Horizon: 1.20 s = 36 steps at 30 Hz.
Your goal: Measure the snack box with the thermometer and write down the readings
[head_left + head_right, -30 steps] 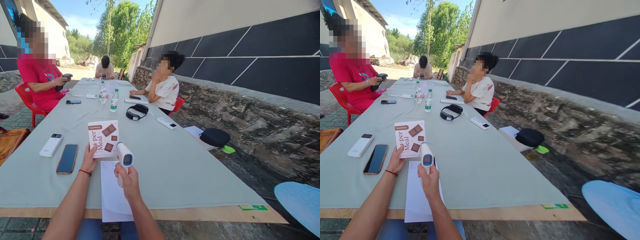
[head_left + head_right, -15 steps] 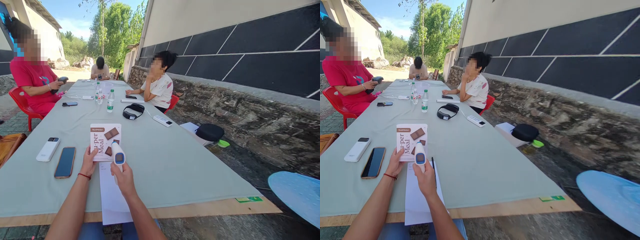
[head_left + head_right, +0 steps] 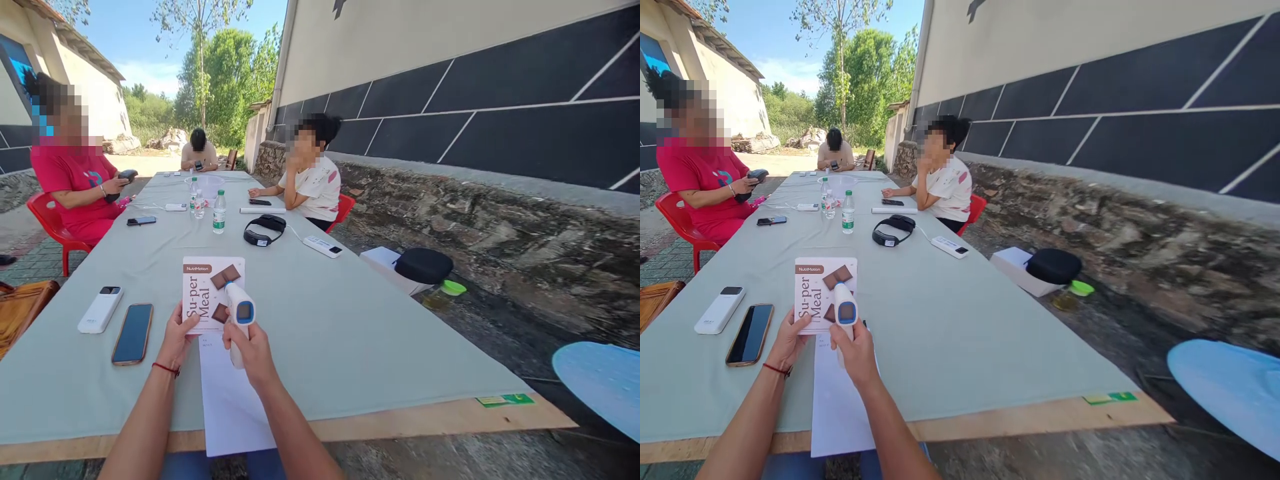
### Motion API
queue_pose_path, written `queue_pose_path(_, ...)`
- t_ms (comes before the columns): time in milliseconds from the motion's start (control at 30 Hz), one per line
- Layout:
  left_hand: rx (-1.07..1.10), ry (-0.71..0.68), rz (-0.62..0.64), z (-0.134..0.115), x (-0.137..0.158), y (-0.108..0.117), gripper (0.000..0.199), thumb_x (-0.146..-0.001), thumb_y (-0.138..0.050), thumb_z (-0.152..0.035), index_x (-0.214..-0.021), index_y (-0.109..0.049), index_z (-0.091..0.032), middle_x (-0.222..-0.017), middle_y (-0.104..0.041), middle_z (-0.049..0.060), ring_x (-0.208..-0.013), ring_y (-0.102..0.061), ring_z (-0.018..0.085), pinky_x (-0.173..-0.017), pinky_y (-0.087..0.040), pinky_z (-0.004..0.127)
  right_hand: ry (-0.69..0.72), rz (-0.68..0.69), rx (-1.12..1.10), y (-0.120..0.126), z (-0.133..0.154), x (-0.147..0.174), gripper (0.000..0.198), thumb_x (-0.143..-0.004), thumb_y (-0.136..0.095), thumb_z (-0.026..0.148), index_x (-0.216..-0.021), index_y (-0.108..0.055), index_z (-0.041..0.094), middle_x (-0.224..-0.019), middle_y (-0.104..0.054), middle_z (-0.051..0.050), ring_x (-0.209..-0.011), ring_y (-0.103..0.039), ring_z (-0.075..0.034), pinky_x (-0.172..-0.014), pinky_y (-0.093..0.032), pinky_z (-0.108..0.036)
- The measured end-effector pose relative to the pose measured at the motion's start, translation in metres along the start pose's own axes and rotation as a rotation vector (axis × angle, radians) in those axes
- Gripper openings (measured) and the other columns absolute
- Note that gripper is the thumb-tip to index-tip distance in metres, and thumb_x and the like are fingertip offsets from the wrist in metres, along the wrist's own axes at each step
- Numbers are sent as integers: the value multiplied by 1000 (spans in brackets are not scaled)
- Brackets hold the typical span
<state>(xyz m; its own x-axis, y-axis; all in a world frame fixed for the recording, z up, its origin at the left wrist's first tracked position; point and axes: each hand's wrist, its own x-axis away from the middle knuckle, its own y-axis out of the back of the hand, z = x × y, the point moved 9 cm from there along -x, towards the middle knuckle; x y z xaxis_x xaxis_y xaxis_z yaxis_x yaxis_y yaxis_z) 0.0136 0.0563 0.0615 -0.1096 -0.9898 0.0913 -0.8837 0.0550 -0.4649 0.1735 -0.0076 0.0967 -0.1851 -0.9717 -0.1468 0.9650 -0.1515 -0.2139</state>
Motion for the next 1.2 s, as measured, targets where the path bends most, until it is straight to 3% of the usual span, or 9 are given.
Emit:
queue_pose_path(167, 42, 9, 7, 7, 3, -1, 67, -57, -94, -34, -115, -64, -17, -106, -75, 9, -83, -72, 21, -68, -59, 29, 83, -40, 56, 0, -3, 4, 31, -79, -66, 51, -83, -63, 20, -59, -57, 2, -56, -51, -15, -57, -44, -28)
queue_pose_path(333, 199, 60, -11, 29, 8, -16, 56, -65, -90, -33, -112, -63, -20, -114, -73, 8, -97, -72, 24, -81, -62, 39, 166, -209, 87, 9, -42, 26, 36, -76, -69, 53, -87, -64, 19, -73, -65, -3, -66, -57, -19, -62, -49, -32)
queue_pose_path(433, 270, 76, -11, 43, 11, -24, 53, -68, -88, -28, -113, -61, -21, -116, -72, 8, -99, -71, 24, -83, -62, 40, 177, -277, 85, 17, -56, 35, 40, -78, -66, 58, -84, -64, 18, -71, -64, -4, -67, -58, -20, -64, -50, -33)
queue_pose_path(567, 270, 95, 10, 47, 14, -19, 55, -68, -87, -25, -117, -62, -19, -116, -72, 10, -98, -71, 25, -81, -62, 39, 195, -187, 96, 19, -37, 29, 37, -79, -67, 57, -78, -63, 20, -64, -61, -1, -62, -55, -18, -62, -49, -31)
queue_pose_path(733, 213, 30, -36, 29, 15, 8, 59, -66, -88, -26, -119, -63, -20, -111, -74, 7, -91, -71, 22, -74, -62, 34, 110, -25, -12, 11, -14, 13, 36, -83, -65, 54, -74, -62, 20, -60, -59, -1, -60, -54, -16, -62, -47, -30)
queue_pose_path(1000, 184, -4, -85, 28, 17, 24, 72, -59, -93, -27, -123, -60, -20, -106, -74, 7, -81, -70, 19, -66, -60, 30, -51, 28, -9, -11, -24, 15, 36, -78, -67, 54, -81, -62, 19, -55, -55, 3, -53, -48, -14, -55, -41, -28)
queue_pose_path(1200, 185, -7, -92, 29, 14, 26, 72, -60, -92, -27, -124, -60, -20, -109, -74, 8, -84, -71, 20, -68, -59, 30, -130, -29, 49, -13, -14, 13, 33, -74, -67, 51, -78, -62, 19, -51, -53, 5, -50, -46, -13, -52, -39, -27)
